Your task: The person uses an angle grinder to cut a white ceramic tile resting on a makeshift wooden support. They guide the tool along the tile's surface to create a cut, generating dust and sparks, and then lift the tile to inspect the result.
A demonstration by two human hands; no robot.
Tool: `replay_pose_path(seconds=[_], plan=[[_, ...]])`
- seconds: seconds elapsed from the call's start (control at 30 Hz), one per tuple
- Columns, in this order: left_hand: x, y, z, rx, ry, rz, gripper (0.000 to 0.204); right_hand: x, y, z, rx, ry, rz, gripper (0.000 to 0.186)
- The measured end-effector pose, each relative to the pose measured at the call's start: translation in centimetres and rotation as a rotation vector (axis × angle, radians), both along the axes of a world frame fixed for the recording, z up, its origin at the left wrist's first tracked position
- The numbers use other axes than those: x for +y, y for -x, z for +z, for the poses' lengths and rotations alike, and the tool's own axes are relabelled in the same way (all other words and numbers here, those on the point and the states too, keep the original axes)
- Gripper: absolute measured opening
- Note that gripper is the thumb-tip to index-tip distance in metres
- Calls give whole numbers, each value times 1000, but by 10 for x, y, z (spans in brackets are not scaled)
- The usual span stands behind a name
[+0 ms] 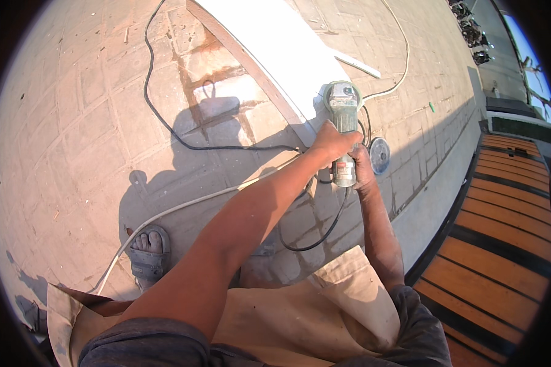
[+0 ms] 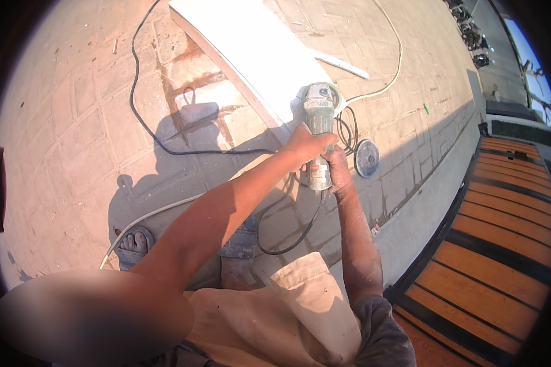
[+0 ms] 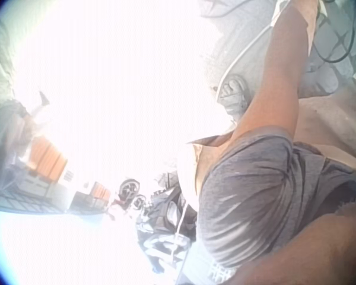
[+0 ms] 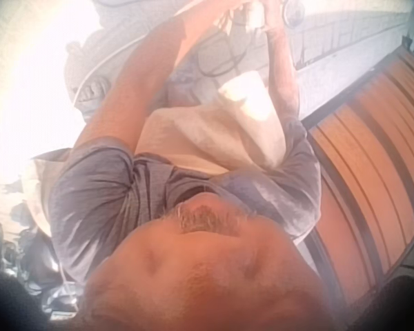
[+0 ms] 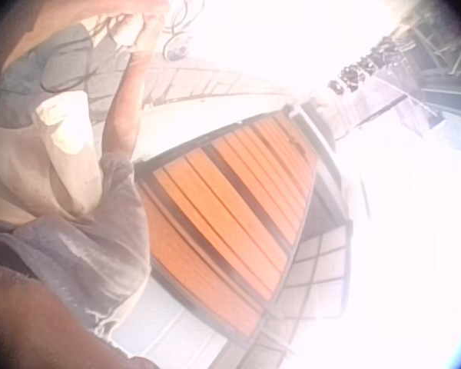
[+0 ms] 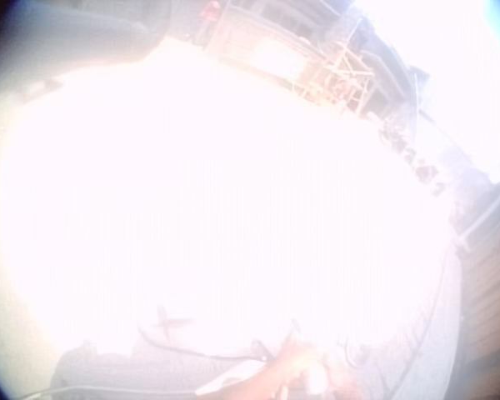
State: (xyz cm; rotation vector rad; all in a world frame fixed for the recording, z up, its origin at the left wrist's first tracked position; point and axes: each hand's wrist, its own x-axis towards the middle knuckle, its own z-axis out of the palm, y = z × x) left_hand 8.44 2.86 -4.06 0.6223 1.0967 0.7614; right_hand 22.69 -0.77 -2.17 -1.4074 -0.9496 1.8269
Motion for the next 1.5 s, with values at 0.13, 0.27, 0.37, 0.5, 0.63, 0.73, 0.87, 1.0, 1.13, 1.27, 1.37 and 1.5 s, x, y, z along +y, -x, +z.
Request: replay_pose_path(seconds=[0.13,0.27,0.37,0.5,0.63,0.73,0.87,1.0,1.13,1.27,1.37,1.5], plan=[[0,-1,2,-23,22,-12,43,1,-4,-1,-5,7,25,36],[0,2,9,-31,36,9,42,3,-4,-7,-38,-13,-27,34],[0,3,6,-36,16,-2,45,2,-4,-6,-6,4,-17,34],[-4,-3,1,-12,4,30,51,-1,-5,-5,11,1,-6,34],[-4,-6,-2,-4,-25,77,54,-2,-5,-4,19,7,-17,34],[-3,-2,9,-29,-10,56,50,0,-8,-5,-13,0,-32,34],[1,-1,-1,5,-26,37,46,3,-3,-7,-33,-7,-6,34],[-9,8,15,-111,-49,24,46,-1,-9,-6,-22,-19,9,34],[-5,-8,-4,7,-10,72,46,-4,-7,-8,-3,3,-55,34],[-5,-8,2,-16,-4,56,47,-4,-4,-1,-11,-20,-24,33],[-3,-10,-4,-6,-52,86,48,0,-6,-3,-23,-23,-20,33],[-4,-11,-10,14,-70,107,47,0,-3,-5,0,3,0,37]])
